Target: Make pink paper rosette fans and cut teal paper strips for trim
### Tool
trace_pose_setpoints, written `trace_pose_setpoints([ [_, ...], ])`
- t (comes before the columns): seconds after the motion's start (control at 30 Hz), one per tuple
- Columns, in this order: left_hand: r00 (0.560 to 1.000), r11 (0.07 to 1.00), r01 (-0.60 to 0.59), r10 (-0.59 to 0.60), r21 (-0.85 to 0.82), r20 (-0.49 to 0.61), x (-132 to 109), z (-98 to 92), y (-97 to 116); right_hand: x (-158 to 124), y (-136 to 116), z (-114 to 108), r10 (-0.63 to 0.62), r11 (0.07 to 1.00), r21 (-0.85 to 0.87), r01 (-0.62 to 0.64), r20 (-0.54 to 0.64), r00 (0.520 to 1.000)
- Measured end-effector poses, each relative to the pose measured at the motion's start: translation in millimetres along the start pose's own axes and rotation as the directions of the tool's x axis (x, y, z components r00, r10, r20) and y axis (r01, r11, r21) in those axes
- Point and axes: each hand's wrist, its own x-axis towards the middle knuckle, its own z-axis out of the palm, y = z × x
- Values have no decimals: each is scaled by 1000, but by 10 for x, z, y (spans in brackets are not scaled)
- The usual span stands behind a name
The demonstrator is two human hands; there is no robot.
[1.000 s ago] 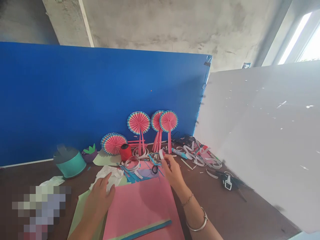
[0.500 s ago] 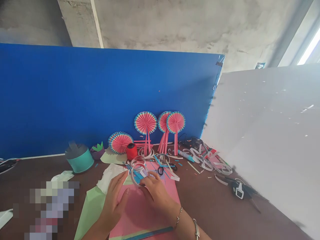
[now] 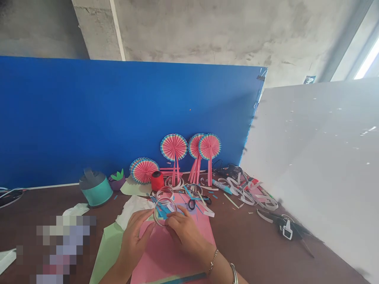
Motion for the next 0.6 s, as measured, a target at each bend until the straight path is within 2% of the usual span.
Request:
trace_pose_setpoints([
  [0.17,998,997,25,-29,-74,-53,-10,7,-3,6,-27,17,-1,1000,-30,1,-8,1000],
  [0.3,987,985,118,-131,-123,-97,-3,-14,-10,12,-33,48,-20,990,-141,18,-12,1000],
  [0.37,975,974,182,-196,-138,-101,17,-37,-8,11,-7,45,13,984,-178,-19,-37,999],
  [0.5,930,919,339,-359,-204,-74,72,-95,24,7,85,-36,131,975,-167,-149,-115,985],
  [0.6,872,851,469,-489,-236,-28,105,-142,29,-4,158,-133,186,972,-119,-201,-126,974],
])
